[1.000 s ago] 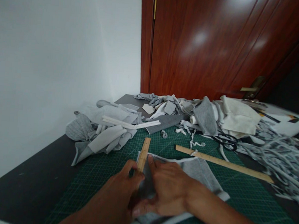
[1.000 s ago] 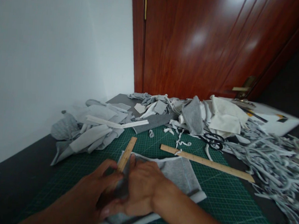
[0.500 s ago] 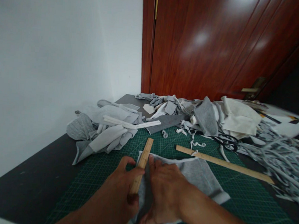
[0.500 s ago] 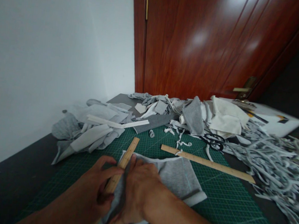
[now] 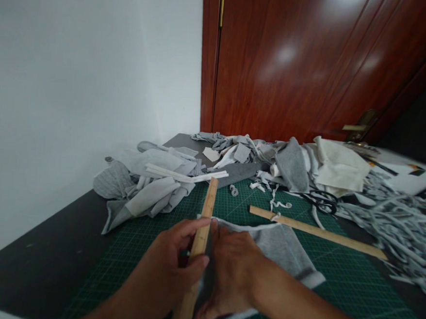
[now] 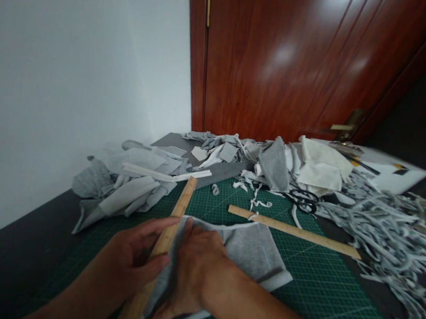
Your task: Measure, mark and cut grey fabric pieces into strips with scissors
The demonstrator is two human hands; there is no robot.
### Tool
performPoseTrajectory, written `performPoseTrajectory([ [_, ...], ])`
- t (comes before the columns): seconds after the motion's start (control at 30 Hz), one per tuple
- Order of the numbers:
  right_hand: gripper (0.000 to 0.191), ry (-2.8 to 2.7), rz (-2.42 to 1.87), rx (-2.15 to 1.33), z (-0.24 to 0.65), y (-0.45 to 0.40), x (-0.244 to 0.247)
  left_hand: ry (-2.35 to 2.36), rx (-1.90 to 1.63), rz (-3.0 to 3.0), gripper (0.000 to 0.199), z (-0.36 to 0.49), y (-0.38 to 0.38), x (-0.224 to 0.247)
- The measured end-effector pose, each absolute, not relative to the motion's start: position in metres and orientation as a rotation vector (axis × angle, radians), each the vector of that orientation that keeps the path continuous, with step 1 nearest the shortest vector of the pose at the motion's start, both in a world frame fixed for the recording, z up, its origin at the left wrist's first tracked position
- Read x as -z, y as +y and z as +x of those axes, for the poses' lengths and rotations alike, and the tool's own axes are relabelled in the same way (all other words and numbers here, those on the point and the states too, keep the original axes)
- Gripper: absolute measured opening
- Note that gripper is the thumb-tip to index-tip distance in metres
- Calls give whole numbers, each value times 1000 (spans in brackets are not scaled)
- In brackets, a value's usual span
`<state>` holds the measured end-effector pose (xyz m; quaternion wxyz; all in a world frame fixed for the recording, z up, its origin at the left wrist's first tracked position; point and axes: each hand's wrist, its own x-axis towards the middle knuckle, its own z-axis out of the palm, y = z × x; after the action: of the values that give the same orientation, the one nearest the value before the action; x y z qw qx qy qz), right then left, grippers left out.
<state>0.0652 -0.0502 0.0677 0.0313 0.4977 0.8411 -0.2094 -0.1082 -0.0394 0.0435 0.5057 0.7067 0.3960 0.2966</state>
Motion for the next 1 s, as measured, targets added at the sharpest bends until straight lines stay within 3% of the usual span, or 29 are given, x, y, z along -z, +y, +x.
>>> performPoseTrajectory([
  [0.1,116,2614,1518,641,67,-49,-65,995,-718,1741,60,-101,-42,-23],
  [0.27,140,2503,1624,560,63,-50,-64,1096,-723,2103,57,-104,-44,0],
  [0.43,133,2558,1618,545,63,-52,-65,1064,-725,2435,59,-110,-44,2],
  [0.67,137,2520,1613,472,62,-52,-65,1123,-568,2658,69,-110,-43,2],
  [1.0,132,2722,1601,697,86,-50,-64,1167,-384,2874,65,-115,-42,0],
])
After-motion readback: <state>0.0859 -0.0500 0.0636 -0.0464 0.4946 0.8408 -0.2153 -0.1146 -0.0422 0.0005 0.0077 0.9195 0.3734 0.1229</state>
